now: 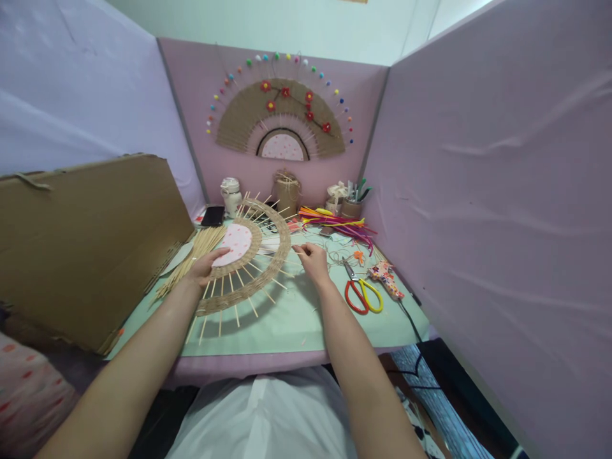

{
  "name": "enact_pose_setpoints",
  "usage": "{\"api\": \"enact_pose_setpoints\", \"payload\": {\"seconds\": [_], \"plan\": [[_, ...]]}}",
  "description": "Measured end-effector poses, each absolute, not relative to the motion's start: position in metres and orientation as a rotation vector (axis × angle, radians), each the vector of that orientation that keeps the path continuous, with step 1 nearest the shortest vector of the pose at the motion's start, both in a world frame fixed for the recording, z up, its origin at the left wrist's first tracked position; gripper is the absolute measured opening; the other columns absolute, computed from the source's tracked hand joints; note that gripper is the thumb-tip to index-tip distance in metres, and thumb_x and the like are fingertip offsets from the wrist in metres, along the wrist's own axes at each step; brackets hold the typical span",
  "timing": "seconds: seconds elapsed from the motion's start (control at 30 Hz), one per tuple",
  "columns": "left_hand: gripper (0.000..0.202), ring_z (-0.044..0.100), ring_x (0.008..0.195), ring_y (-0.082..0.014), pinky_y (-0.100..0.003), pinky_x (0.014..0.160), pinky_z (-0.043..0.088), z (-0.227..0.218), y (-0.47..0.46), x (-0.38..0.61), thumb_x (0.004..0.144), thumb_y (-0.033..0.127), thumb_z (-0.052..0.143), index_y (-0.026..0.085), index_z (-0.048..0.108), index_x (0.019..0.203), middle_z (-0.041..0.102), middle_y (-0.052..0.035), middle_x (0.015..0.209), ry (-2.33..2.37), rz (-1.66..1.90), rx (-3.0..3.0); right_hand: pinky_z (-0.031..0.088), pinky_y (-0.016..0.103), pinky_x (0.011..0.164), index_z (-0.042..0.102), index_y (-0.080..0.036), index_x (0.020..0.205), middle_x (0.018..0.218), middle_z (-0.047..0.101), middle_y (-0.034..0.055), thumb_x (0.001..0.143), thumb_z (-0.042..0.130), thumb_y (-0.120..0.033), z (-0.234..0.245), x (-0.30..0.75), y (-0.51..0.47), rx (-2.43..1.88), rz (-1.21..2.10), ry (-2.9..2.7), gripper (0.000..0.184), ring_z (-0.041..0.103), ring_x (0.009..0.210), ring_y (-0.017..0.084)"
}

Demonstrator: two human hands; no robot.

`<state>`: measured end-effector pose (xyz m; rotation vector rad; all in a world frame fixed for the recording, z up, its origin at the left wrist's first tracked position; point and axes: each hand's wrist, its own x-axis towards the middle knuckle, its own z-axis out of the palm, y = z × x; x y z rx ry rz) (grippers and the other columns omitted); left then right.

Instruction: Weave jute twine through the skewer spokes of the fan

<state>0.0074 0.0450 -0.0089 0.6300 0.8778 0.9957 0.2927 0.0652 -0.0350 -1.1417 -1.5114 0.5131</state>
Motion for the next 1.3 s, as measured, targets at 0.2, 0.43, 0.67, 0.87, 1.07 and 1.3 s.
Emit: {"api": "enact_pose_setpoints", "payload": {"seconds": [0.2,0.43,0.67,0.87,1.07,1.3], "plan": [[0.049,0.07,0.073,-0.0256,-0.033,0.066,0.058,-0.008,0.045,0.004,0.088,0.017,0.042,0.002,0.042,0.134,0.073,-0.014,0.081,0.909,1.005,0.622,0.036,0.026,0.057,0.061,-0.017,0.069,0.061,0.055,0.0009,0.077,0.054,-0.046,-0.035,0.298,0.067,-1.113,0.441,-1.461,0.031,0.045,0.058,0.014],[0.055,0.069,0.061,-0.0227,-0.031,0.058,0.056,-0.007,0.044,0.002,0.088,0.017,0.044,0.003,0.034,0.14,0.073,-0.0132,0.082,0.918,0.976,0.617,0.039,0.028,0.065,0.061,-0.017,0.071,0.069,0.06,0.0029,0.079,0.056,-0.043,-0.032,0.301,0.066,-1.087,0.275,-1.402,0.027,0.051,0.065,0.015],[0.053,0.07,0.065,-0.0241,-0.03,0.061,0.057,-0.008,0.045,-0.001,0.086,0.016,0.045,0.004,0.039,0.137,0.073,-0.0129,0.077,0.927,0.937,0.608,0.04,0.029,0.069,0.061,-0.019,0.073,0.073,0.059,0.0033,0.082,0.054,-0.039,-0.031,0.304,0.066,-1.057,0.158,-1.429,0.023,0.051,0.07,0.016],[0.05,0.07,0.071,-0.0263,-0.034,0.064,0.058,-0.007,0.045,-0.001,0.086,0.017,0.044,0.0,0.042,0.134,0.073,-0.0168,0.081,0.926,0.882,0.627,0.041,0.031,0.072,0.061,-0.019,0.076,0.078,0.061,0.0054,0.083,0.05,-0.035,-0.03,0.307,0.068,-1.028,0.177,-1.447,0.021,0.054,0.075,0.018],[0.049,0.07,0.077,-0.0271,-0.033,0.066,0.058,-0.009,0.045,-0.001,0.087,0.016,0.043,0.001,0.043,0.133,0.072,-0.0172,0.084,0.907,0.897,0.633,0.041,0.03,0.069,0.062,-0.018,0.075,0.076,0.063,0.0051,0.079,0.054,-0.038,-0.031,0.311,0.07,-1.073,0.302,-1.372,0.022,0.054,0.072,0.018],[0.049,0.07,0.075,-0.0273,-0.034,0.063,0.058,-0.01,0.043,0.005,0.086,0.015,0.044,-0.002,0.044,0.131,0.072,-0.0189,0.085,0.87,0.887,0.639,0.038,0.027,0.059,0.063,-0.016,0.072,0.064,0.059,0.0021,0.076,0.054,-0.043,-0.034,0.309,0.072,-1.131,0.465,-1.36,0.028,0.048,0.06,0.015]]}}
